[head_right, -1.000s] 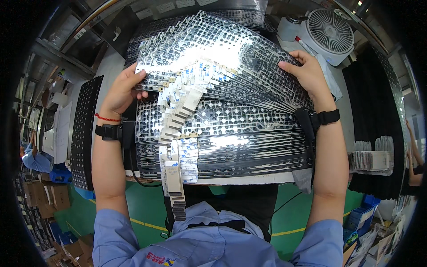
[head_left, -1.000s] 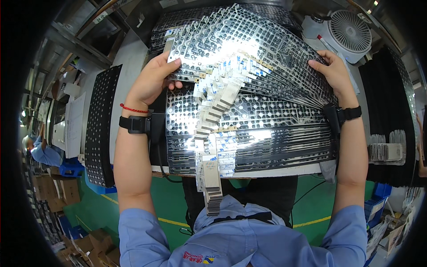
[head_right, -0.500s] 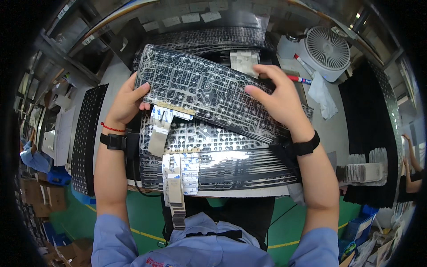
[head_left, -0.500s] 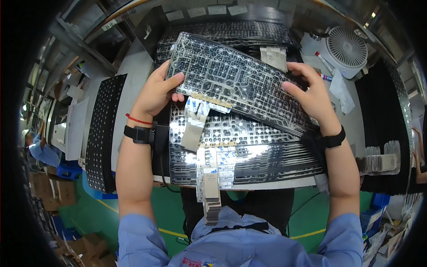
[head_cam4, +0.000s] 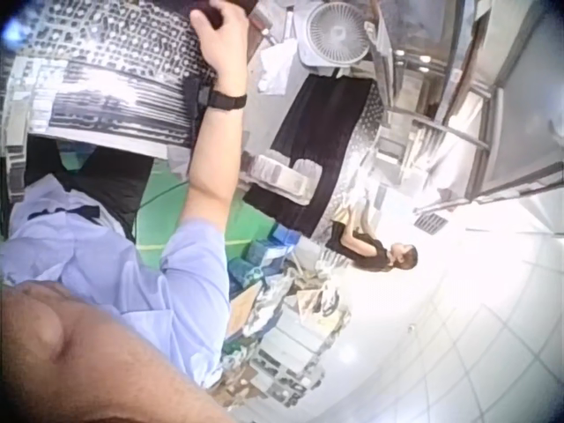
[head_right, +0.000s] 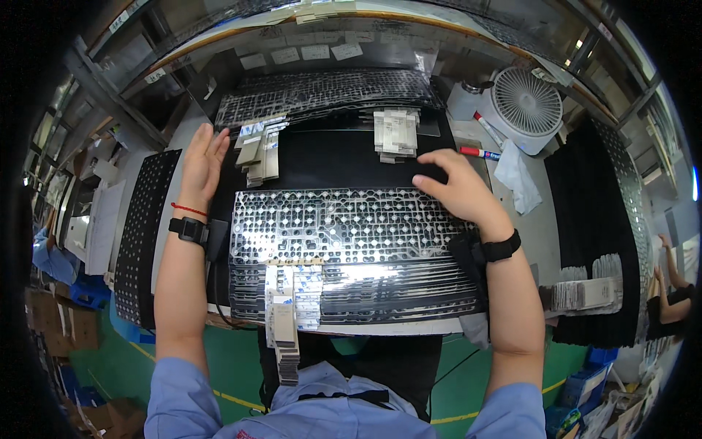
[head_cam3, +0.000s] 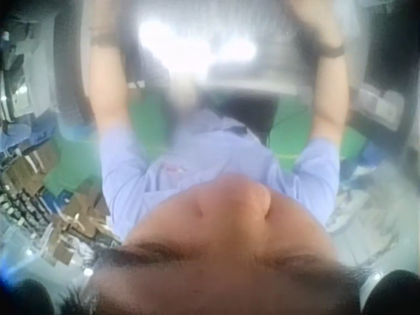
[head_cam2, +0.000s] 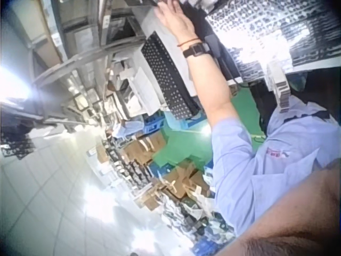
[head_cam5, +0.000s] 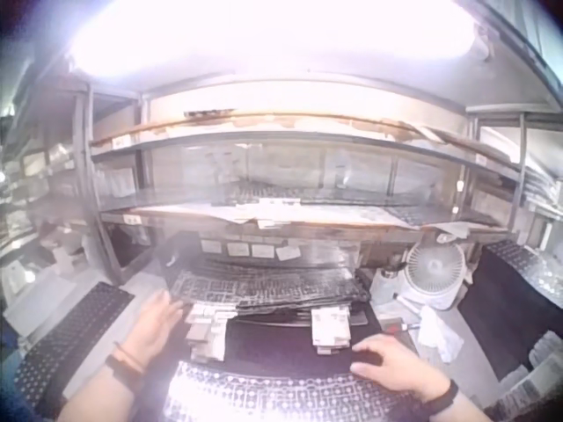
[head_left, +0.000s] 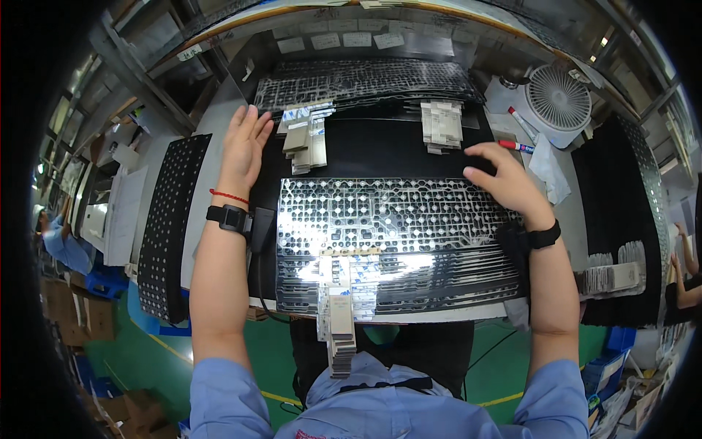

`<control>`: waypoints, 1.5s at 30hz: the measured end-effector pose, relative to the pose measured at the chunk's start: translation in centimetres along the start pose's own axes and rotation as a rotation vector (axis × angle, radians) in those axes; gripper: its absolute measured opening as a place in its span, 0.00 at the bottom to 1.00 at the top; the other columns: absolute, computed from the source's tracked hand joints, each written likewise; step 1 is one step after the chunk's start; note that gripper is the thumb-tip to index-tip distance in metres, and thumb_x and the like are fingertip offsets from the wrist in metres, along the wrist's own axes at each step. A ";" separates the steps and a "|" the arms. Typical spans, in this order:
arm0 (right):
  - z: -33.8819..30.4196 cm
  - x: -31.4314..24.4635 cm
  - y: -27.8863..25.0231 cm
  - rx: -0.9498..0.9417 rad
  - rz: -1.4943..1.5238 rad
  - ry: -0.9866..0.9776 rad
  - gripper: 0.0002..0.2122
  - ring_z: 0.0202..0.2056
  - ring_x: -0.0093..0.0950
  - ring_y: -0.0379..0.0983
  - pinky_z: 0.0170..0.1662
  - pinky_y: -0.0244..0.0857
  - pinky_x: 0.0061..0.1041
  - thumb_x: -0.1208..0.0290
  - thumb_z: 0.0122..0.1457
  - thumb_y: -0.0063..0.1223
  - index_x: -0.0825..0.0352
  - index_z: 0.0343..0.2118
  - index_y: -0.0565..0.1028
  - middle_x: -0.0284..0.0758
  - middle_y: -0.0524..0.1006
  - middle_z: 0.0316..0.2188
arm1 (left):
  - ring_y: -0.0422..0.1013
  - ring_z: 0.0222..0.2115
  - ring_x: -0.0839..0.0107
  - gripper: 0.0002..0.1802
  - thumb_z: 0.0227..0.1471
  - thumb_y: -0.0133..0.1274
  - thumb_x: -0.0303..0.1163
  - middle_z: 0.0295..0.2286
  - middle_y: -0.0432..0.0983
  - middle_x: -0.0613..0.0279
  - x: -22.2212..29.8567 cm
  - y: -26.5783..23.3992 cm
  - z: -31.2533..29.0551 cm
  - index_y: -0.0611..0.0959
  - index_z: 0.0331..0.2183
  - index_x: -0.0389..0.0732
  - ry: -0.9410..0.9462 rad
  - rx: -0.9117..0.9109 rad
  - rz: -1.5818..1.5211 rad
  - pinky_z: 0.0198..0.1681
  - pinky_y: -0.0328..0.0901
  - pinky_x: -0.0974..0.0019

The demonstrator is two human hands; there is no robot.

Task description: Inspecting and sorting layers of keyboard membrane components at a factory workstation.

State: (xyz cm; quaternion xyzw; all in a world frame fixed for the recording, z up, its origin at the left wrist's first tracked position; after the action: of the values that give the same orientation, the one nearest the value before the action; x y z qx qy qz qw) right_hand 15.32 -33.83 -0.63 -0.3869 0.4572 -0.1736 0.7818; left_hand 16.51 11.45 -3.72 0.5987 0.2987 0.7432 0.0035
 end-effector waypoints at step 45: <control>0.2 2.9 1.7 -0.175 0.243 0.225 0.18 0.43 0.26 0.75 0.52 0.66 0.27 0.75 0.50 0.69 0.72 0.44 0.79 0.36 0.81 0.39 | 0.78 0.40 0.78 0.25 0.61 0.50 0.22 0.43 0.80 0.60 -2.3 9.1 -8.5 0.69 0.59 0.34 -0.372 -0.786 0.253 0.45 0.73 0.73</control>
State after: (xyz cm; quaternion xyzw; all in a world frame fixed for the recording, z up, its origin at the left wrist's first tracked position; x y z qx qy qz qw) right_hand 16.89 -34.44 -3.55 -0.3736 0.5985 -0.0796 0.7042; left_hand 12.78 -0.55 -2.57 0.7072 -0.0872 0.6744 0.1935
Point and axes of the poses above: each hand's wrist, its own z-axis towards the middle knuckle, its own y-axis out of the palm, x = y × z, the point moved 10 cm from there along z, towards the middle knuckle
